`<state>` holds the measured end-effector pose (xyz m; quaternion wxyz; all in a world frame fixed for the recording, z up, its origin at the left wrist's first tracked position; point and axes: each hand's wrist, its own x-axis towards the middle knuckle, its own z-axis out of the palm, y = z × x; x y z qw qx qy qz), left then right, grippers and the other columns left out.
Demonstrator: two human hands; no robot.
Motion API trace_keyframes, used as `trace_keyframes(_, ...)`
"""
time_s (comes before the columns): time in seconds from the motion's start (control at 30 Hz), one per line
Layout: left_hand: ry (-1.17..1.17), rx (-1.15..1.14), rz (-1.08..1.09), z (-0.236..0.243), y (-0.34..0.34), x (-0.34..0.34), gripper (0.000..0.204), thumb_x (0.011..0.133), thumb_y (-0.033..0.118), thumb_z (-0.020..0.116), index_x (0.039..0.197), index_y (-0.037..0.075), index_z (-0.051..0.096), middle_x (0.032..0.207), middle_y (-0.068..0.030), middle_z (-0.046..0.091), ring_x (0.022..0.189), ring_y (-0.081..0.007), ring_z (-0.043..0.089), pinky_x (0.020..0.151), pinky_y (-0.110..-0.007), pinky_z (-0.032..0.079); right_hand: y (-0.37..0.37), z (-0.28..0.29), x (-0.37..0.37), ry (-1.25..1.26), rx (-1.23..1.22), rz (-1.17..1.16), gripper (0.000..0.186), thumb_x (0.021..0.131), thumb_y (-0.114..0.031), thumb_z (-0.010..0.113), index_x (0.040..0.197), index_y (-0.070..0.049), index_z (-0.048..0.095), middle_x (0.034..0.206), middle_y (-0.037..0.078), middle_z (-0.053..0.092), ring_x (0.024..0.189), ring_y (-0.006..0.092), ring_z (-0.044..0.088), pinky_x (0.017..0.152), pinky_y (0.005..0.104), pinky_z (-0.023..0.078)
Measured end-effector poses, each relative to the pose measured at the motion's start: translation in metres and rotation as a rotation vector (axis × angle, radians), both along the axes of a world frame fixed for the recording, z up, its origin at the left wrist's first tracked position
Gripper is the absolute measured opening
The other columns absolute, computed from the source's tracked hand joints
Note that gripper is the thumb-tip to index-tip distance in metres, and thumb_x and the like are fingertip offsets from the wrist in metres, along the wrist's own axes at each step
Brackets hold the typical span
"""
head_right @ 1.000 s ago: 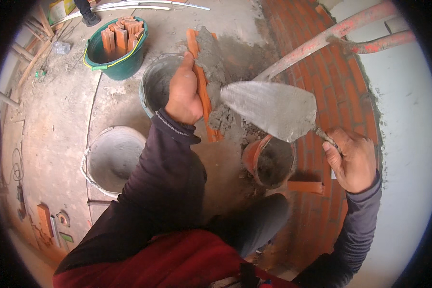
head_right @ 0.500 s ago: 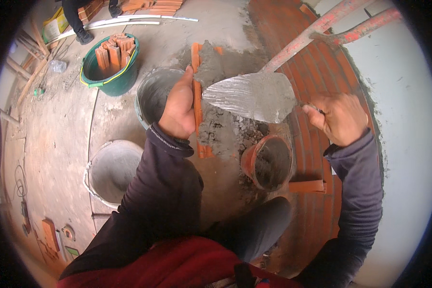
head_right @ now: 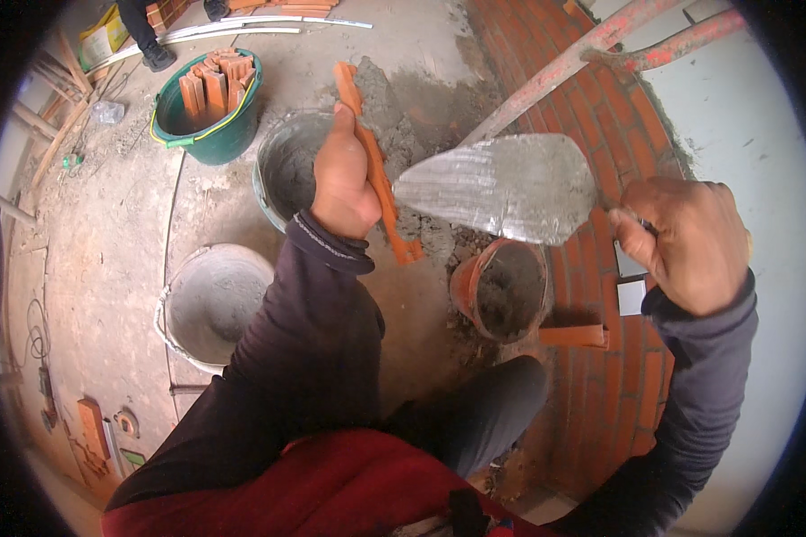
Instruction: The person applies mortar to bricks using a trowel and presses them onto a wall.
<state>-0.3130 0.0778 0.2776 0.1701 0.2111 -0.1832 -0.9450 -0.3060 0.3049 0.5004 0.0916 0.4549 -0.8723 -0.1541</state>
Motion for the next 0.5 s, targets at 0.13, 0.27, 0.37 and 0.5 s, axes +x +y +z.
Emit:
trace_keyframes(0.13, -0.12, -0.088, 0.052, 0.007, -0.001, 0.002, 0.052, 0.104, 0.048, 0.04, 0.121, 0.001, 0.054, 0.104, -0.0041, 0.054, 0.094, -0.0151, 0.051, 0.088, -0.033, 0.044, -0.011, 0.007, 0.017, -0.006, 0.134, -0.031, 0.037, 0.087, -0.034, 0.063, 0.07, -0.002, 0.064, 0.059, 0.014, 0.055, 0.056, 0.0361, 0.057, 0.054, 0.0425, 0.046)
trace_keyframes(0.27, -0.045, -0.078, 0.071, 0.005, 0.0, 0.004, 0.051, 0.104, 0.047, 0.04, 0.122, 0.001, 0.054, 0.101, -0.0035, 0.054, 0.092, -0.0148, 0.051, 0.087, -0.033, 0.045, -0.015, 0.015, 0.022, -0.062, 0.238, -0.096, 0.029, 0.085, -0.027, 0.064, 0.07, -0.001, 0.065, 0.055, 0.015, 0.054, 0.054, 0.0348, 0.058, 0.054, 0.0417, 0.046)
trace_keyframes(0.37, 0.047, -0.003, 0.017, -0.001, -0.004, 0.001, 0.049, 0.105, 0.045, 0.039, 0.124, 0.003, 0.053, 0.106, -0.0047, 0.057, 0.094, -0.0161, 0.053, 0.087, -0.034, 0.046, -0.01, 0.023, 0.024, -0.123, 0.166, -0.12, 0.028, 0.084, -0.023, 0.064, 0.069, 0.0, 0.064, 0.053, 0.014, 0.053, 0.052, 0.0344, 0.057, 0.054, 0.0413, 0.046)
trace_keyframes(0.5, 0.185, 0.102, -0.161, -0.003, -0.011, 0.002, 0.046, 0.106, 0.043, 0.036, 0.128, 0.006, 0.052, 0.117, -0.0074, 0.06, 0.103, -0.0207, 0.058, 0.091, -0.039, 0.049, 0.015, 0.025, 0.007, -0.102, 0.006, -0.008, 0.038, 0.091, -0.029, 0.059, 0.067, 0.0, 0.062, 0.054, 0.013, 0.052, 0.051, 0.0344, 0.055, 0.051, 0.0415, 0.044)
